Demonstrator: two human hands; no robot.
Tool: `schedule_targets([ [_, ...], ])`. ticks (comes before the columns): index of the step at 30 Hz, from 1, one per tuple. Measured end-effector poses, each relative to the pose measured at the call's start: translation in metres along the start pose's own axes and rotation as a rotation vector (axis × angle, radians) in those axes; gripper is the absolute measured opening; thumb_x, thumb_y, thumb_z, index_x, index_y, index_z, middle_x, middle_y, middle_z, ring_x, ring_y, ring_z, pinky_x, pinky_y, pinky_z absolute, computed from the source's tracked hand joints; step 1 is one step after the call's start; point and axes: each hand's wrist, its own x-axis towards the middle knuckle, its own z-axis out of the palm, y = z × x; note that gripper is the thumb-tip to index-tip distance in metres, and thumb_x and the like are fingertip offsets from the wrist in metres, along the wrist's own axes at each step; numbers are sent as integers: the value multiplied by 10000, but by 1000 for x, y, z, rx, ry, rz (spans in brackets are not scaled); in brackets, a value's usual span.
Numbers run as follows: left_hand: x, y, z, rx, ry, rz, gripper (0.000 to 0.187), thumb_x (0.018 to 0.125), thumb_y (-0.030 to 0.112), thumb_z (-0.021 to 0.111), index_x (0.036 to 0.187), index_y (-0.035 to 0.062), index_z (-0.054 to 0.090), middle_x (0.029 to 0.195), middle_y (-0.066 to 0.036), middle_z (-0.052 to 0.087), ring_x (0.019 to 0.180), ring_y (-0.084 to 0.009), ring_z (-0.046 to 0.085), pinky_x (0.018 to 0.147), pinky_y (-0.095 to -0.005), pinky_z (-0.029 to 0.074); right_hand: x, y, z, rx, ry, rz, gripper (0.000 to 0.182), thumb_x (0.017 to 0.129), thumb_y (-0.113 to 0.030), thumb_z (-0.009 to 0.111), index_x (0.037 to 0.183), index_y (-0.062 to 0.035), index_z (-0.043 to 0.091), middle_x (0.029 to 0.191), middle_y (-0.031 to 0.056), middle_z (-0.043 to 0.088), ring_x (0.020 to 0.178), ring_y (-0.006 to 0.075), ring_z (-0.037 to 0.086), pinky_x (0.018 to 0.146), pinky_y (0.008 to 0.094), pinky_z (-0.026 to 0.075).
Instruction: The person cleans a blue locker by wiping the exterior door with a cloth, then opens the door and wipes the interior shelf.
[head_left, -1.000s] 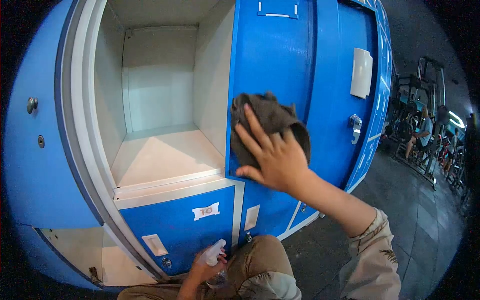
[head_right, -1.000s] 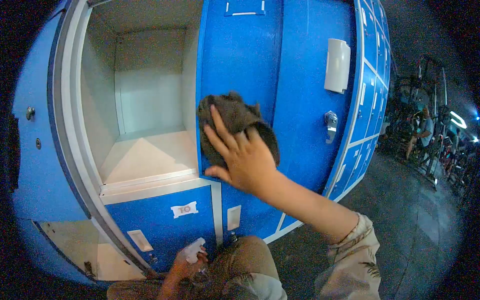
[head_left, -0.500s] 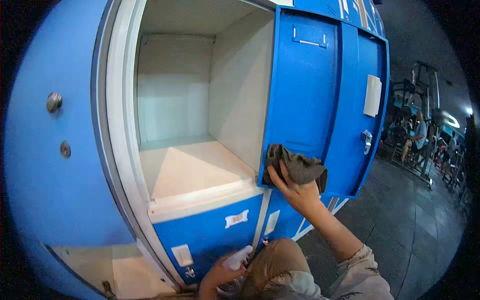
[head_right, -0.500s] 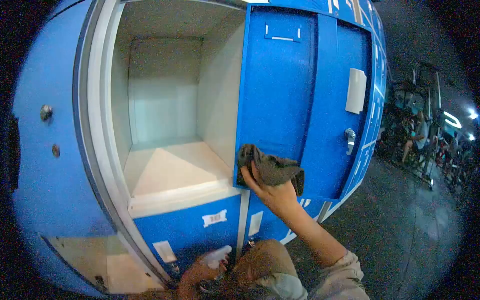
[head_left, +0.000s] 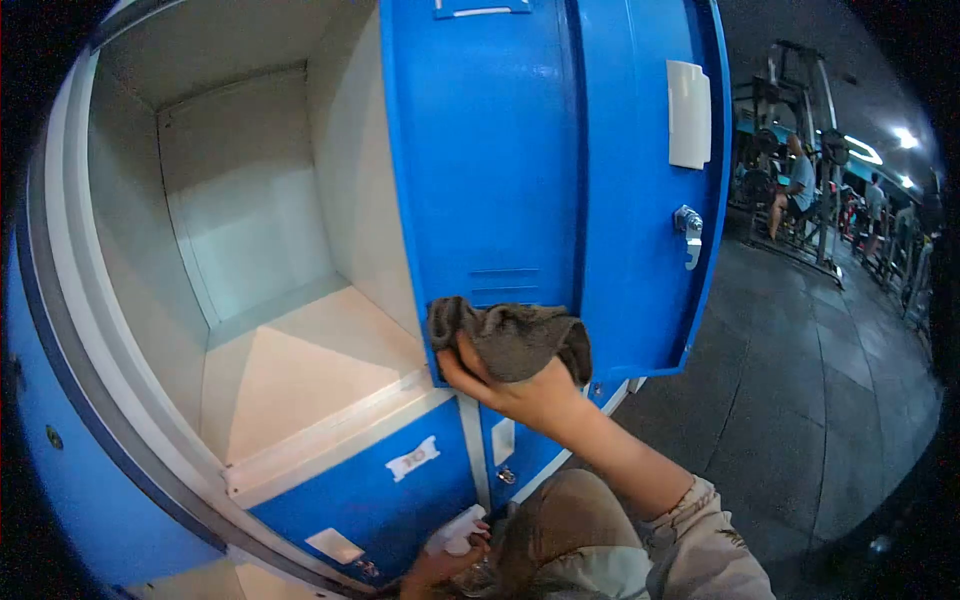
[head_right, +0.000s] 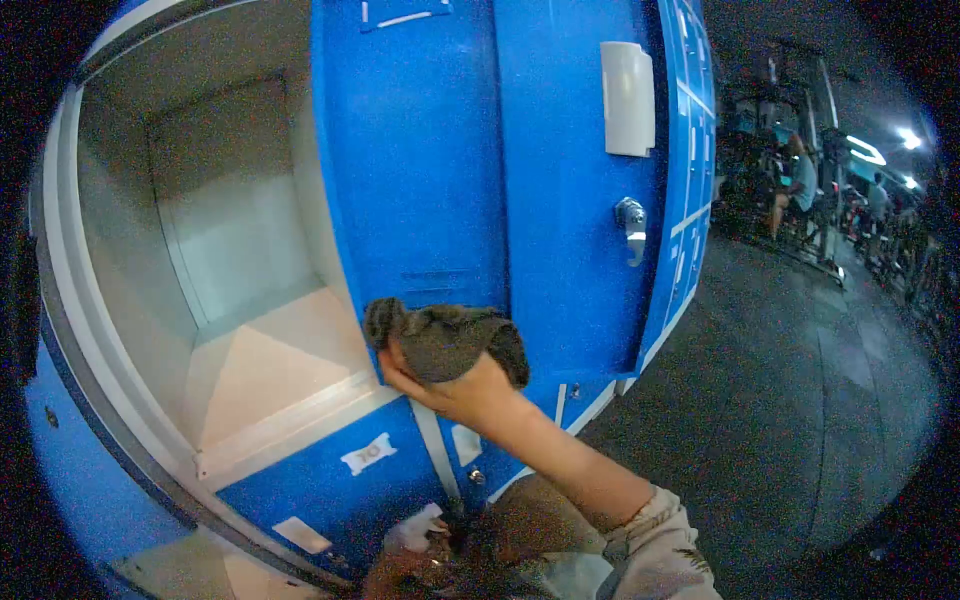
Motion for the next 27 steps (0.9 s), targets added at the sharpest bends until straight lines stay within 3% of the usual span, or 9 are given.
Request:
schedule_targets([
  [4,4,14,17,-87,-49,195,452,792,54,675,1192,-43,488,1069,-110,572,919,-157,567,789,-290,477,0,-1,7,59,62,48,361,757,-162,549,1115,-128,572,1121,75,550,1033,267,553,826,433,470],
  [6,-20,64,72,683,183,279,419,828,97,637,1192,-41,481,1083,-123,558,942,-175,549,811,-310,475,-16,-8,18,143,113,46,367,771,-154,526,1133,-97,554,1125,95,554,1029,269,554,834,439,467],
  [7,-23,60,85,199,104,319,377,875,147,543,1185,-47,451,1049,-130,512,942,-211,495,823,-339,453,-10,-2,17,114,117,21,375,775,-149,520,1144,-91,547,1125,103,554,1027,271,554,835,439,466],
  [13,13,89,120,-254,104,77,335,891,122,484,1179,-39,422,985,-97,444,908,-205,435,792,-319,415,-15,-6,33,219,241,61,403,781,-133,502,1178,-64,521,1105,135,553,1006,275,552,854,423,461],
  [15,16,88,119,-175,59,167,360,883,81,506,1213,-34,417,1025,-93,471,912,-179,458,797,-300,428,-12,-7,32,230,224,86,397,781,-139,501,1170,-64,525,1100,136,553,1007,274,552,853,421,462],
  [17,12,96,124,180,-21,306,414,870,35,537,1257,-30,406,1068,-84,502,916,-143,483,799,-275,440,-8,-6,29,118,201,74,386,788,-137,494,1166,-70,528,1092,143,554,1010,277,552,848,429,464],
  [20,14,90,113,279,38,337,542,842,-10,586,1339,-3,370,1121,-67,533,923,-100,507,801,-240,447,-7,-11,24,122,45,124,375,792,-149,495,1157,-72,533,1108,158,553,1017,285,554,846,443,464],
  [25,12,90,100,696,111,288,606,832,8,612,1380,30,355,1109,-58,550,929,-102,513,793,-239,449,-8,-6,18,233,83,115,382,779,-176,516,1146,-76,544,1180,160,547,1043,302,551,862,461,451],
  [27,-4,80,92,594,150,208,568,823,21,628,1340,8,393,1085,-64,559,918,-107,518,788,-242,451,-9,-5,6,404,36,169,436,741,-201,566,1160,-81,550,1209,144,540,1063,313,545,889,482,429],
])
